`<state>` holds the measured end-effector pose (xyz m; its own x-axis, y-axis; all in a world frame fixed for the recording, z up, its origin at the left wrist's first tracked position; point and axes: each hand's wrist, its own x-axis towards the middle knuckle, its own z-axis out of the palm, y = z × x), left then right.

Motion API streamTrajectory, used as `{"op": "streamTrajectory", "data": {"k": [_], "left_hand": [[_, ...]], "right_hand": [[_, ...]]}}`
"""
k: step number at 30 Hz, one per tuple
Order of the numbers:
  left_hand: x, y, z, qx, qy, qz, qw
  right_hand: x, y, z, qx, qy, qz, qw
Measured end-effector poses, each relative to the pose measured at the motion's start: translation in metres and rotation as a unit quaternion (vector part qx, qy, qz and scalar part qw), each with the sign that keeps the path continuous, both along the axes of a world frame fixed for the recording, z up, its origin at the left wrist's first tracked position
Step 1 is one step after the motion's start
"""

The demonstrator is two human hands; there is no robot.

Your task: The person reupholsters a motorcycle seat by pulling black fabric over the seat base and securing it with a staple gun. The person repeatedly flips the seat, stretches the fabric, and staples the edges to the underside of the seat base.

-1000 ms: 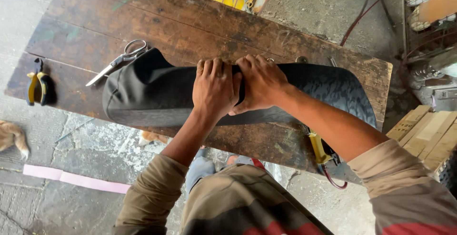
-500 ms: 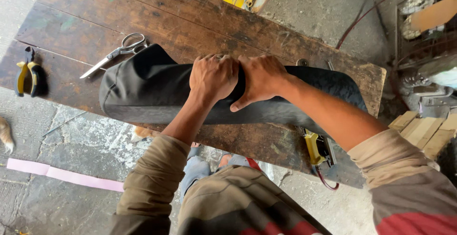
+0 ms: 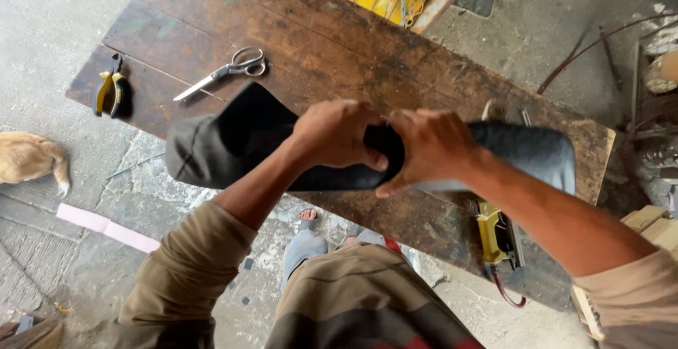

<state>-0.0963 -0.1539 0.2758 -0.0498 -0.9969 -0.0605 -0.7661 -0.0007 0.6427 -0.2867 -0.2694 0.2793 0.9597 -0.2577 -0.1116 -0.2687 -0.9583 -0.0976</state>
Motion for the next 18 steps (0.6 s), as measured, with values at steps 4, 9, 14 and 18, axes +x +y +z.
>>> {"op": "streamTrajectory", "data": {"k": [4, 9, 14, 18], "left_hand": [[0.001, 0.015, -0.007, -0.011, -0.026, 0.086, 0.996], [-0.068, 0.021, -0.084, -0.144, -0.043, 0.198, 0.969], [-0.132, 0.022, -0.179, -0.118, -0.041, 0.194, 0.973], [-0.143, 0.029, -0.226, -0.078, -0.039, 0.116, 0.989]], "right_hand": [[0.010, -0.014, -0.023, -0.090, -0.095, 0.077, 0.988], [-0.017, -0.018, -0.108, -0.172, -0.172, 0.100, 0.965], [-0.080, 0.010, -0.183, -0.120, -0.129, -0.038, 0.984], [-0.104, 0.039, -0.215, -0.134, -0.172, -0.091, 0.972]]}}
